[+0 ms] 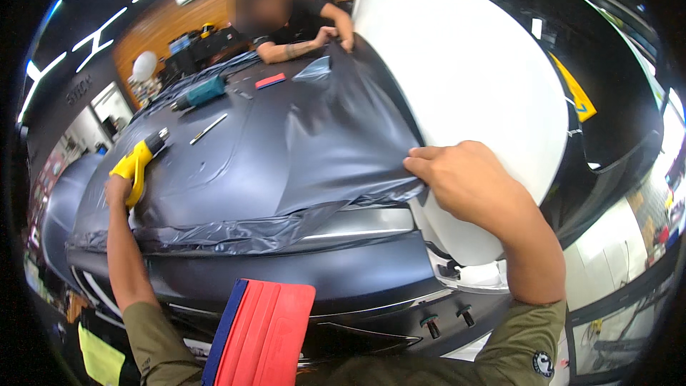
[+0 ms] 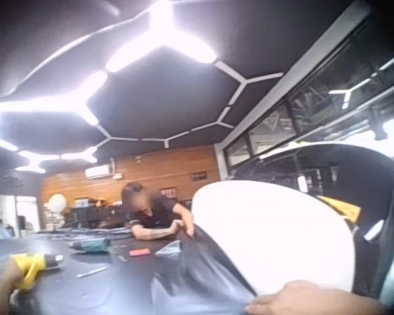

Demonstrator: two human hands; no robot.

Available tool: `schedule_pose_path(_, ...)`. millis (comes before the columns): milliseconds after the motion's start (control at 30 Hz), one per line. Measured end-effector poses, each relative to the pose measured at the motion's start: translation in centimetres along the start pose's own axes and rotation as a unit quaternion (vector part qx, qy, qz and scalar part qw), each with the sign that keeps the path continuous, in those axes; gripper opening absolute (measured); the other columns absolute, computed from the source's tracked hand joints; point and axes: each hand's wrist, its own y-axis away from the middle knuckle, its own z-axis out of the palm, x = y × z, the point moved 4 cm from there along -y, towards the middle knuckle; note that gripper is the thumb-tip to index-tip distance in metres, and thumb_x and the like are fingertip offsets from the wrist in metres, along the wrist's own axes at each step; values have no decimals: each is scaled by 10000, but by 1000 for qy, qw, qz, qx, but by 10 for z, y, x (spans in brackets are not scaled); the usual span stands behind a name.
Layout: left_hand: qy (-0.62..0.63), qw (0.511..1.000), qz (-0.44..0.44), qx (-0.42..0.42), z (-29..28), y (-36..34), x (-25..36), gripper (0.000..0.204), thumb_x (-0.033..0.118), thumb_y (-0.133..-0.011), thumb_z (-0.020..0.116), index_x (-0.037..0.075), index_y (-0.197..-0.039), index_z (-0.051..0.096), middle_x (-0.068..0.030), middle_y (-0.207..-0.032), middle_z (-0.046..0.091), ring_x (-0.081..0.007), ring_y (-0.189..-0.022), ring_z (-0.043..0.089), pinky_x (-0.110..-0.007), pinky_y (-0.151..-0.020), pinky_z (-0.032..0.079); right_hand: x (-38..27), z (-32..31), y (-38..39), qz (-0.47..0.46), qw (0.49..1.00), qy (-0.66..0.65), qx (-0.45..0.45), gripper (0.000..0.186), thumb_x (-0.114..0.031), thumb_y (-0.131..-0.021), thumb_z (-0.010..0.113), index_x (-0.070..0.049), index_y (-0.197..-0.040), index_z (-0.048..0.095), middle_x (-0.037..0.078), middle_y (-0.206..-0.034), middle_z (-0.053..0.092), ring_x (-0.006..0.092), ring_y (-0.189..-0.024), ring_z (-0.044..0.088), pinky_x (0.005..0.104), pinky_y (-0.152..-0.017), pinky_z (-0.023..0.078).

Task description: The person applies a matte black vinyl wrap to a car hood using a red squeegee and a yellow heat gun. They smooth the film, heat and stretch edges, and trim excess material along the hood contours.

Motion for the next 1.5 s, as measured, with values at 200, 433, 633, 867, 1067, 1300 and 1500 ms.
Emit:
schedule_pose_path(200, 220, 816, 534, -33, -93, 197, 363, 662, 413, -933, 648, 31, -1446, 477, -216, -1478, 472, -359, -1391, 416, -463, -1168, 302, 7, 9, 9, 7, 1000, 19, -21, 292, -43, -816, 589, -41, -1079, 714, 107, -1189, 711, 259, -894, 727, 368, -776, 568)
schedule_pose_path(433, 222, 758, 553, -266, -46, 286, 496, 829, 610, -1024, 278, 0, -1575, 169, -248, -1632, 161, -417, -1519, 121, -520, -1229, 104, 2, 7, 6, -30, 999, 42, 5, 180, -95, -833, 594, -32, -971, 691, 107, -1099, 714, 253, -830, 727, 372, -715, 570)
schedule_pose_path(633, 218, 744, 567, -279, -42, 284, 508, 794, 569, -1036, 300, 8, -1580, 156, -242, -1642, 127, -399, -1529, 85, -504, -1230, 97, -1, 6, 8, -19, 999, 36, -27, 132, -106, -848, 584, -29, -911, 671, 100, -1011, 702, 234, -746, 714, 361, -687, 539)
schedule_pose_path(867, 264, 736, 562, -268, -39, 283, 505, 837, 599, -1023, 306, -13, -1573, 157, -267, -1635, 122, -406, -1525, 104, -501, -1231, 99, -3, 5, 7, -11, 999, 31, -13, 193, -99, -862, 584, -19, -1020, 663, 123, -1159, 692, 238, -806, 718, 372, -776, 521)
schedule_pose_path(1067, 280, 734, 569, -242, -43, 284, 504, 800, 557, -1036, 324, -28, -1562, 186, -279, -1624, 154, -411, -1520, 125, -486, -1231, 116, -4, -1, 3, -18, 999, 25, 8, 295, -42, -826, 583, -9, -1108, 666, 111, -1178, 687, 239, -853, 707, 370, -789, 518)
schedule_pose_path(1300, 313, 711, 583, -239, -57, 292, 501, 845, 592, -1017, 366, -62, -1535, 236, -327, -1597, 173, -463, -1501, 142, -484, -1229, 130, -2, -1, 1, -5, 1000, 14, 21, 331, -26, -814, 583, -30, -1131, 678, 90, -1173, 693, 259, -824, 698, 384, -771, 523)
schedule_pose_path(1500, 315, 662, 629, -260, -89, 322, 478, 1031, 719, -913, 481, -86, -1517, 258, -380, -1570, 166, -513, -1485, 124, -511, -1224, 126, 0, -1, 0, 0, 999, 3, 34, 341, -28, -800, 587, -45, -1126, 687, 77, -1155, 703, 274, -820, 701, 396, -761, 532)
